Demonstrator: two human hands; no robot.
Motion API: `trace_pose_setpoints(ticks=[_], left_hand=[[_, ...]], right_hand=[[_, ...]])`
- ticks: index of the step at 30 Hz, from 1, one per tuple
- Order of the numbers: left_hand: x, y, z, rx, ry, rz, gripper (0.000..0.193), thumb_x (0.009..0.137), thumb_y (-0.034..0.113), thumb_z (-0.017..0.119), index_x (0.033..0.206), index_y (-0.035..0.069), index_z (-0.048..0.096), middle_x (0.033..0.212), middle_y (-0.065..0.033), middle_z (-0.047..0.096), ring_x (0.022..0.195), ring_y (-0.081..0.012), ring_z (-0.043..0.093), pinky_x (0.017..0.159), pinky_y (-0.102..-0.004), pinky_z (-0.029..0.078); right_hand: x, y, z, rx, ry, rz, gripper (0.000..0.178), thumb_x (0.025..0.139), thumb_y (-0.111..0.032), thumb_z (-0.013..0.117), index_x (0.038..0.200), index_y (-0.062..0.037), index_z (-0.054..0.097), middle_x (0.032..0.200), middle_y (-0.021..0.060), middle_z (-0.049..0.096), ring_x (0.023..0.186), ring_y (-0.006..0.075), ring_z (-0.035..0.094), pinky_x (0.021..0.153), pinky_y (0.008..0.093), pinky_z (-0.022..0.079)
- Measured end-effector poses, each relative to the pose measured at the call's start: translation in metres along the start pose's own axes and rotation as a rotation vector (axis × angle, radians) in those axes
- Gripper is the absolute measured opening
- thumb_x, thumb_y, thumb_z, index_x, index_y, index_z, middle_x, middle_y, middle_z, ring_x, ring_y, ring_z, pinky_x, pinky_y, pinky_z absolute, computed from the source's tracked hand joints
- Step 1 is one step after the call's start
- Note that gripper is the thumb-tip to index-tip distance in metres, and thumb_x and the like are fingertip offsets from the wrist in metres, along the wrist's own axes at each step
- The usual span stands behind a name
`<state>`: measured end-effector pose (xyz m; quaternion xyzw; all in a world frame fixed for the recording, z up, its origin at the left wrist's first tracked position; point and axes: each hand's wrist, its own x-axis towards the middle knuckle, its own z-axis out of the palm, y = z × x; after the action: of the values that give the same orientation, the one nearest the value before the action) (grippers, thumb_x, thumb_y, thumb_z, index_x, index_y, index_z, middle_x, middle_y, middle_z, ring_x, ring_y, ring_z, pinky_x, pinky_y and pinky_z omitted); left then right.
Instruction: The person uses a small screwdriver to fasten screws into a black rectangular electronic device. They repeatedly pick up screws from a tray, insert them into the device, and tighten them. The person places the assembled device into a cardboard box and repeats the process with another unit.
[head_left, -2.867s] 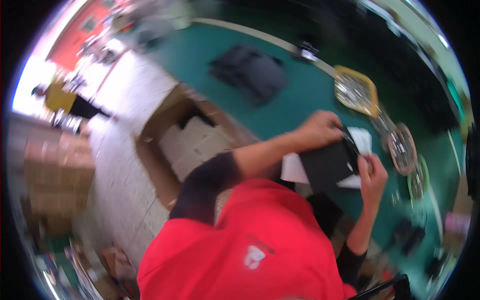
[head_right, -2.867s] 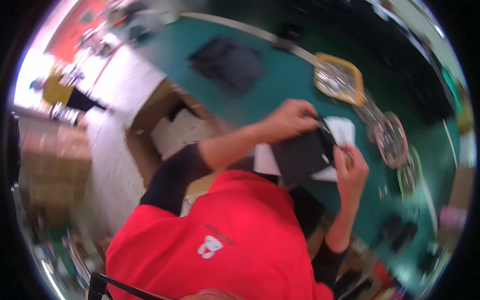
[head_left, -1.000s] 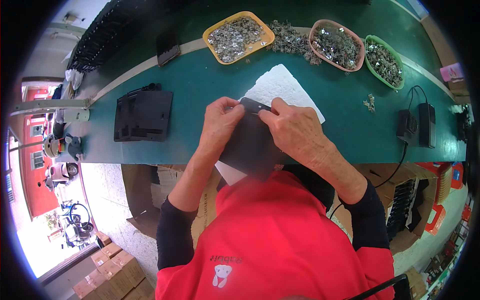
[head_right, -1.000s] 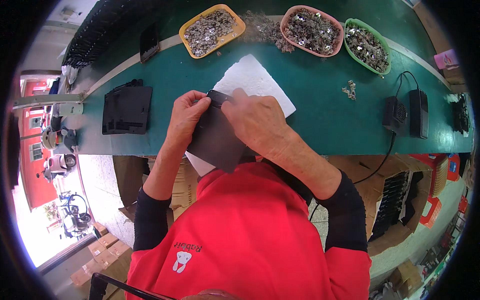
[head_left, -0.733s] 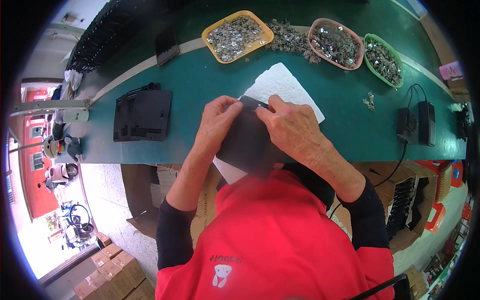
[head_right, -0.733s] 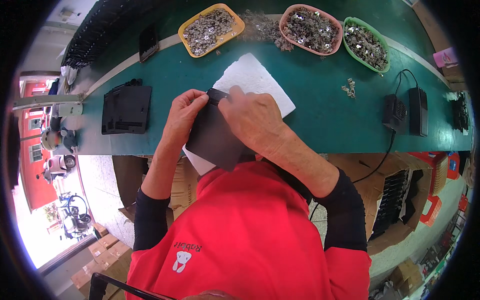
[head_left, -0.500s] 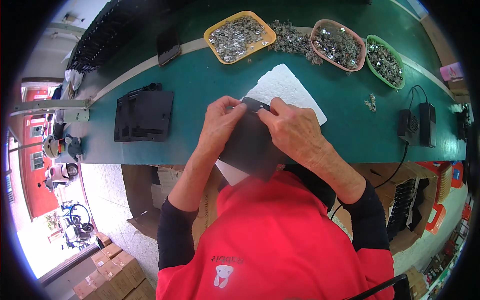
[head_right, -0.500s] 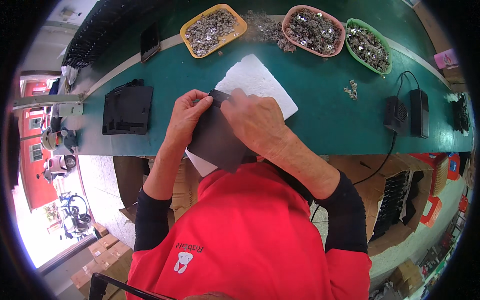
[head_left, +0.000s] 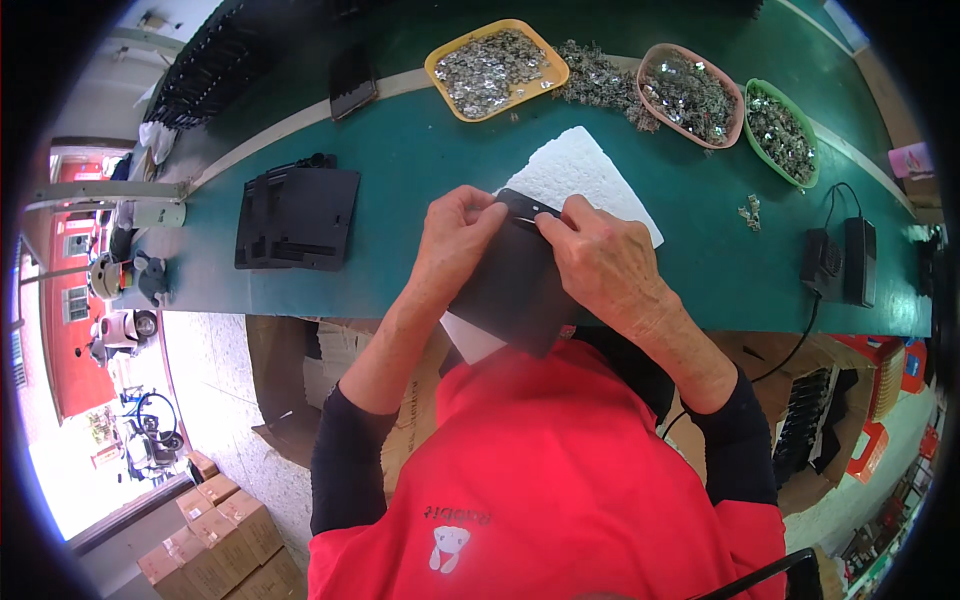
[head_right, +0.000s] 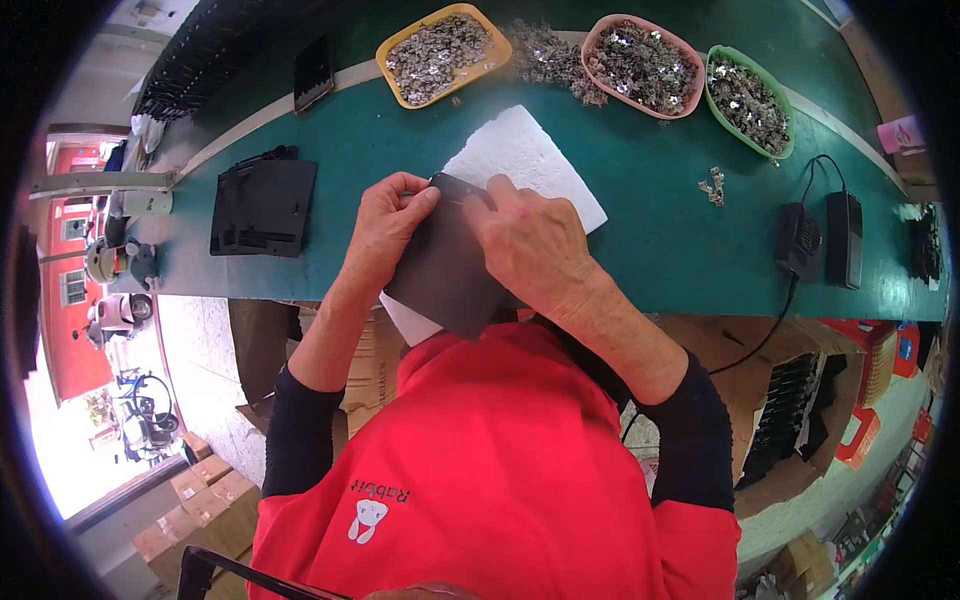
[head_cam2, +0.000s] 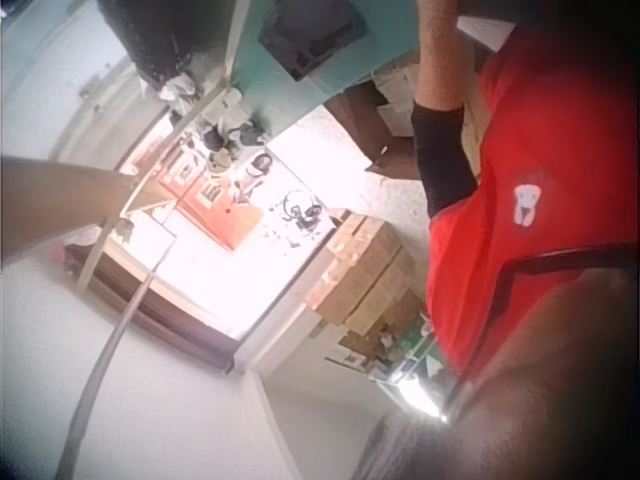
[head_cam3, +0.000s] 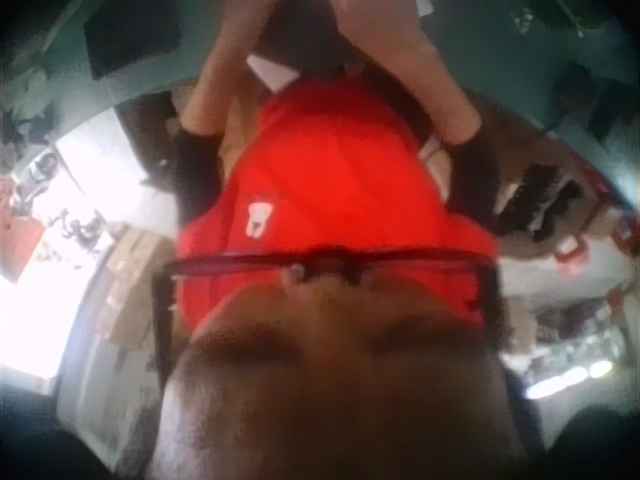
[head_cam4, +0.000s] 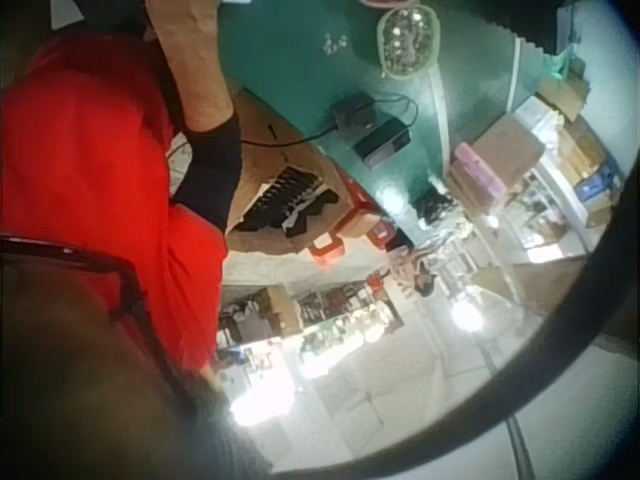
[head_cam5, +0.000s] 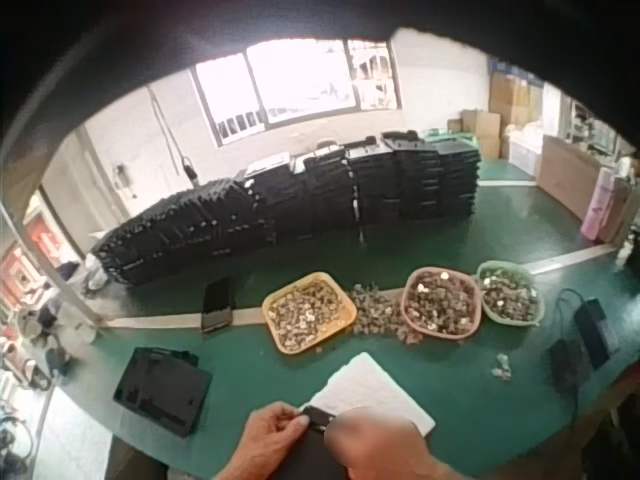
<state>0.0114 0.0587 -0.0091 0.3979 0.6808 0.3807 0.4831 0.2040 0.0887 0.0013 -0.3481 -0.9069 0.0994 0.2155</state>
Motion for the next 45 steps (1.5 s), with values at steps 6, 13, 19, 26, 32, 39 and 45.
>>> trace_pose_setpoints(ticks=[6,13,19,26,32,39,45], left_hand=[[0.003,-0.010,-0.003,-0.136,-0.038,-0.011,0.023,0.090,0.015,0.057,0.102,-0.004,0.062,0.082,-0.0069,0.066,0.070,-0.0097,0.061,0.063,-0.0233,0.048],[0.002,-0.010,-0.003,-0.076,-0.041,0.012,0.018,0.092,0.013,0.057,0.103,-0.002,0.061,0.086,-0.0026,0.066,0.073,-0.0057,0.059,0.066,-0.0207,0.048],[-0.001,-0.007,0.000,-0.079,-0.020,0.005,0.020,0.092,0.014,0.057,0.102,-0.002,0.062,0.084,-0.0014,0.065,0.072,-0.0048,0.058,0.065,-0.0201,0.047],[0.001,-0.006,-0.002,-0.026,-0.021,0.014,0.019,0.092,0.014,0.056,0.101,-0.002,0.062,0.082,-0.0013,0.064,0.071,-0.0047,0.057,0.063,-0.0208,0.046],[0.006,-0.013,-0.002,0.060,-0.021,0.068,0.019,0.093,0.014,0.054,0.101,-0.003,0.061,0.078,-0.0011,0.062,0.067,-0.0045,0.055,0.060,-0.0213,0.044],[0.003,-0.011,0.000,-0.040,-0.033,0.057,0.023,0.087,0.013,0.054,0.099,-0.006,0.061,0.073,-0.0120,0.064,0.067,-0.0154,0.059,0.062,-0.0308,0.047],[0.008,-0.023,0.000,-0.090,-0.049,0.075,0.020,0.086,0.012,0.055,0.097,-0.005,0.060,0.073,-0.0091,0.064,0.067,-0.0127,0.058,0.061,-0.0291,0.046]], right_hand=[[-0.003,-0.001,0.004,-0.044,0.071,-0.027,0.009,0.076,-0.009,0.059,0.085,-0.0078,0.057,0.080,0.0067,0.054,0.064,0.0214,0.064,0.050,0.0332,0.050],[-0.004,0.000,0.006,-0.111,0.063,-0.065,0.014,0.076,-0.009,0.059,0.090,-0.0073,0.059,0.080,0.0061,0.054,0.064,0.0198,0.063,0.049,0.0317,0.050],[-0.002,-0.001,0.006,-0.122,0.055,-0.086,0.019,0.076,-0.010,0.059,0.094,-0.0068,0.060,0.081,0.0059,0.054,0.064,0.0190,0.063,0.049,0.0310,0.050],[0.002,-0.001,0.004,-0.204,0.015,-0.146,0.018,0.074,-0.011,0.060,0.091,-0.0059,0.060,0.080,0.0045,0.053,0.064,0.0174,0.061,0.048,0.0292,0.050],[0.008,-0.001,-0.003,-0.270,-0.096,-0.248,0.030,0.076,-0.009,0.060,0.104,-0.0044,0.067,0.082,0.0014,0.055,0.061,0.0134,0.058,0.047,0.0266,0.046],[0.026,-0.013,-0.017,-0.397,-0.309,-0.359,0.015,0.073,-0.010,0.062,0.086,-0.0049,0.068,0.080,0.0036,0.055,0.062,0.0158,0.060,0.048,0.0262,0.049],[0.052,-0.036,-0.034,-0.348,-0.460,-0.415,0.006,0.069,-0.009,0.064,0.073,-0.0071,0.068,0.077,0.0077,0.061,0.071,0.0202,0.066,0.055,0.0301,0.052]])
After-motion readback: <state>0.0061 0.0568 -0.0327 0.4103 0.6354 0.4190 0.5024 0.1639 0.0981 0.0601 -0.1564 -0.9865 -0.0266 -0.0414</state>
